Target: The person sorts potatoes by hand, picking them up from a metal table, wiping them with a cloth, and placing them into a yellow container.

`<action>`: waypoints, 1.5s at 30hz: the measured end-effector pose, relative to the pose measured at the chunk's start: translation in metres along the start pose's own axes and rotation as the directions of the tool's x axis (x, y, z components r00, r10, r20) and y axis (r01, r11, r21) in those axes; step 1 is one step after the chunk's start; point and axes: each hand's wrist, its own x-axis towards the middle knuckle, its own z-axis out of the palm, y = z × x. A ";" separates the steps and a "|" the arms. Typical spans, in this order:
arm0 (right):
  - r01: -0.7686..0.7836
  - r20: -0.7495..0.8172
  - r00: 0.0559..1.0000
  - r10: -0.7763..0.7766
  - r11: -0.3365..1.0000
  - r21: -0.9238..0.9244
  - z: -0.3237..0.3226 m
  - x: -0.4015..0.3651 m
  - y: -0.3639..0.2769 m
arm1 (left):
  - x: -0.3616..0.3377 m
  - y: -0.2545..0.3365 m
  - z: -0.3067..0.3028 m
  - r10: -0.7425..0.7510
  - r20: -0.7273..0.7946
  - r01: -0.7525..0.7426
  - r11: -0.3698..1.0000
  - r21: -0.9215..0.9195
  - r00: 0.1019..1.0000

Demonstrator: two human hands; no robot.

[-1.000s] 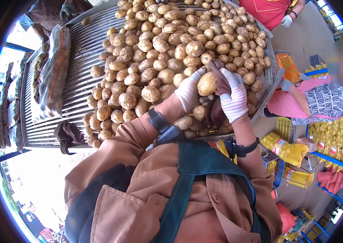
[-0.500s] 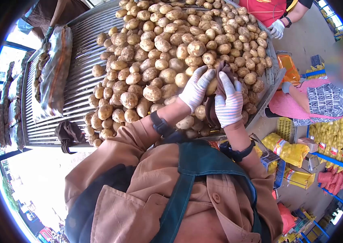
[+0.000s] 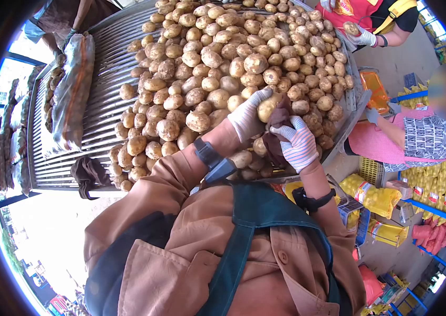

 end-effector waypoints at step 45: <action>-0.260 -0.127 0.880 0.457 0.690 0.676 0.005 0.029 0.024 | 0.018 0.007 -0.015 0.165 -0.210 -0.175 0.984 -0.027 0.964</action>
